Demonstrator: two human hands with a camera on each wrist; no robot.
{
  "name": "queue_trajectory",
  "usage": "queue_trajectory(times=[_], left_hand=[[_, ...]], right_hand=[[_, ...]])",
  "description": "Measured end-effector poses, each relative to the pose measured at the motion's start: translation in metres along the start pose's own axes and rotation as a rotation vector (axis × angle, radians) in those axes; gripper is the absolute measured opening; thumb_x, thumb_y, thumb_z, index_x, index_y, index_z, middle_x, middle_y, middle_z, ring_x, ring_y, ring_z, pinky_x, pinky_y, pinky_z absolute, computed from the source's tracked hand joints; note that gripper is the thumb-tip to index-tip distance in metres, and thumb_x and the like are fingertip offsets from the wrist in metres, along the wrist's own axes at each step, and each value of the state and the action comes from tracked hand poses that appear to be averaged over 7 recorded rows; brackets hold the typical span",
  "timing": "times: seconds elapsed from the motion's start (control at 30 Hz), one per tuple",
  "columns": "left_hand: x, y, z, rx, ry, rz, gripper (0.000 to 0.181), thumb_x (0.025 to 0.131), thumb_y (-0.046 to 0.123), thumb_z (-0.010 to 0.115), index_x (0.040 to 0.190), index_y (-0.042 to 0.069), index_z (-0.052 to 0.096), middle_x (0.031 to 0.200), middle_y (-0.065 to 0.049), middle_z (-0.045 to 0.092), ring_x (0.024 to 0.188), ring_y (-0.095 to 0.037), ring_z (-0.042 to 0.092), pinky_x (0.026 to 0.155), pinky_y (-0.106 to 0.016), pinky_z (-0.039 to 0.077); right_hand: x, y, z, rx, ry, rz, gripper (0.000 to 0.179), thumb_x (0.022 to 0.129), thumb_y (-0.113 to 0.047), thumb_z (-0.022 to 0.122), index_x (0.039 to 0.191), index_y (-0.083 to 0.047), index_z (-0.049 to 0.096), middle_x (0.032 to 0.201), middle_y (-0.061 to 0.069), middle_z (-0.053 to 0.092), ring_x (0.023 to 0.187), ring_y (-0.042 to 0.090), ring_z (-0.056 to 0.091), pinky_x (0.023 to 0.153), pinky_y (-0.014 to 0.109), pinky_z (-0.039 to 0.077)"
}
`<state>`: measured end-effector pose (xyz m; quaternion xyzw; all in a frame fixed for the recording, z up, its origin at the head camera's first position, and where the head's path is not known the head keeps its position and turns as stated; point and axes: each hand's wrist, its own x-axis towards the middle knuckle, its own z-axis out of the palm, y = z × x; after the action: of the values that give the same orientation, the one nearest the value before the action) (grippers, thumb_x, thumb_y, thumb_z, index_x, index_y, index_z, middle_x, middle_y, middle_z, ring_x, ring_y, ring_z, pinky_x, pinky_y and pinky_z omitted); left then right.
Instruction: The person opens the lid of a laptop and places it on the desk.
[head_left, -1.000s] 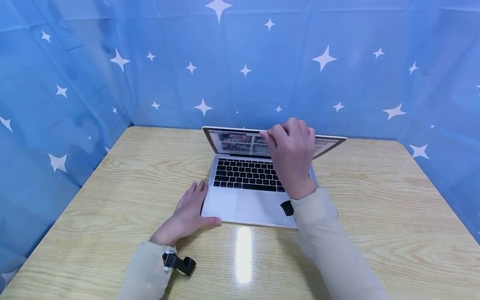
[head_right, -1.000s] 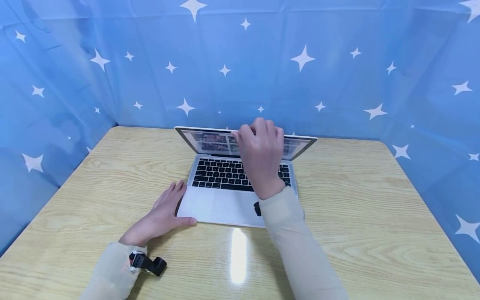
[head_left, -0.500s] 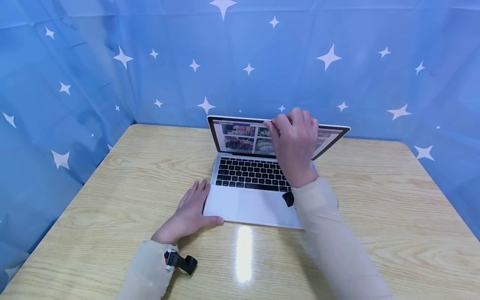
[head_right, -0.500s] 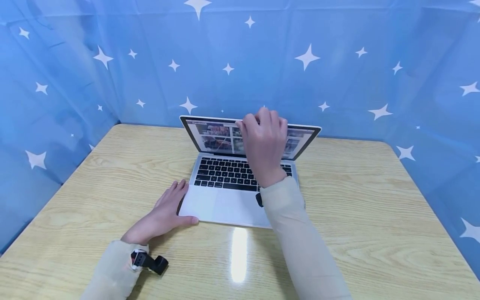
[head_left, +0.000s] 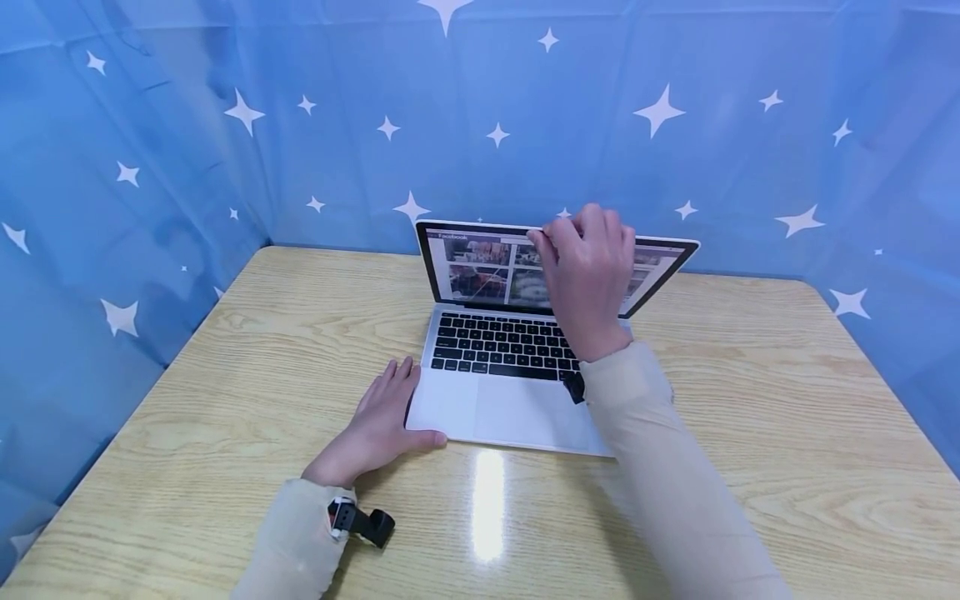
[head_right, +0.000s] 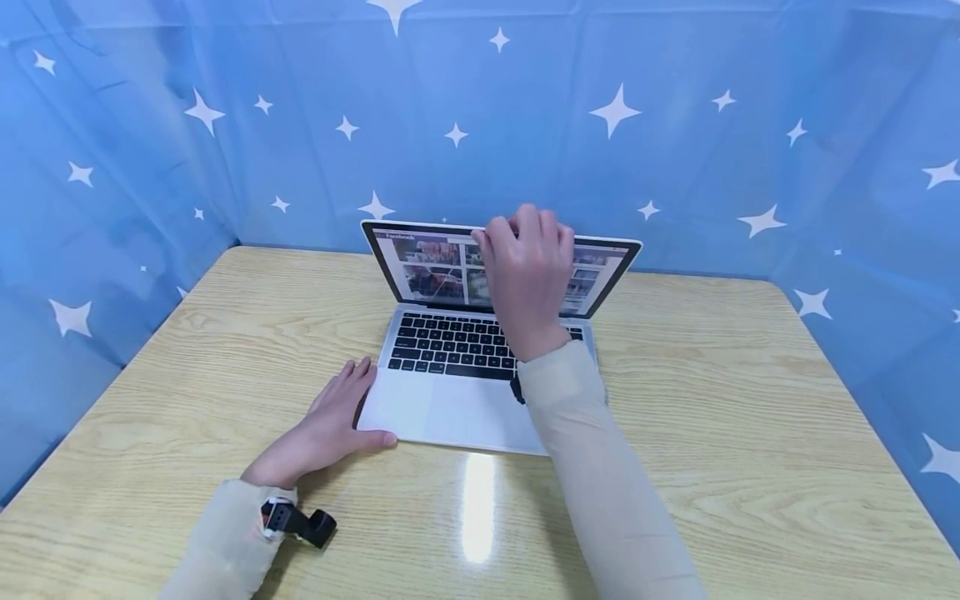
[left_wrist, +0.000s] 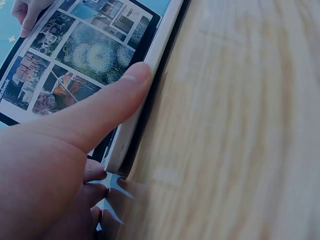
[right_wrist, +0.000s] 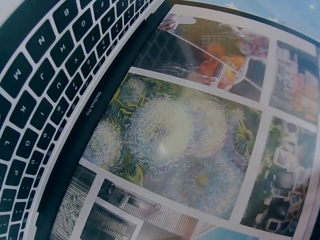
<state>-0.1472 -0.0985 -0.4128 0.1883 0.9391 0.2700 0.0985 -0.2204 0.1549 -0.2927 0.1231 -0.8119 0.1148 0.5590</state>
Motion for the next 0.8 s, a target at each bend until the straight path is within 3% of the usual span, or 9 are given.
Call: queue_trajectory(times=[0.8], left_hand=[[0.0, -0.001, -0.001, -0.017, -0.002, 0.002, 0.109, 0.066, 0.064, 0.062, 0.142, 0.002, 0.015, 0.148, -0.013, 0.006, 0.134, -0.028, -0.004, 0.107, -0.045, 0.0]], right_hand=[[0.008, 0.007, 0.012, -0.027, -0.013, 0.019, 0.034, 0.091, -0.026, 0.047, 0.078, -0.003, 0.067, 0.074, 0.007, 0.05, 0.073, 0.026, 0.046, 0.066, 0.038, 0.039]])
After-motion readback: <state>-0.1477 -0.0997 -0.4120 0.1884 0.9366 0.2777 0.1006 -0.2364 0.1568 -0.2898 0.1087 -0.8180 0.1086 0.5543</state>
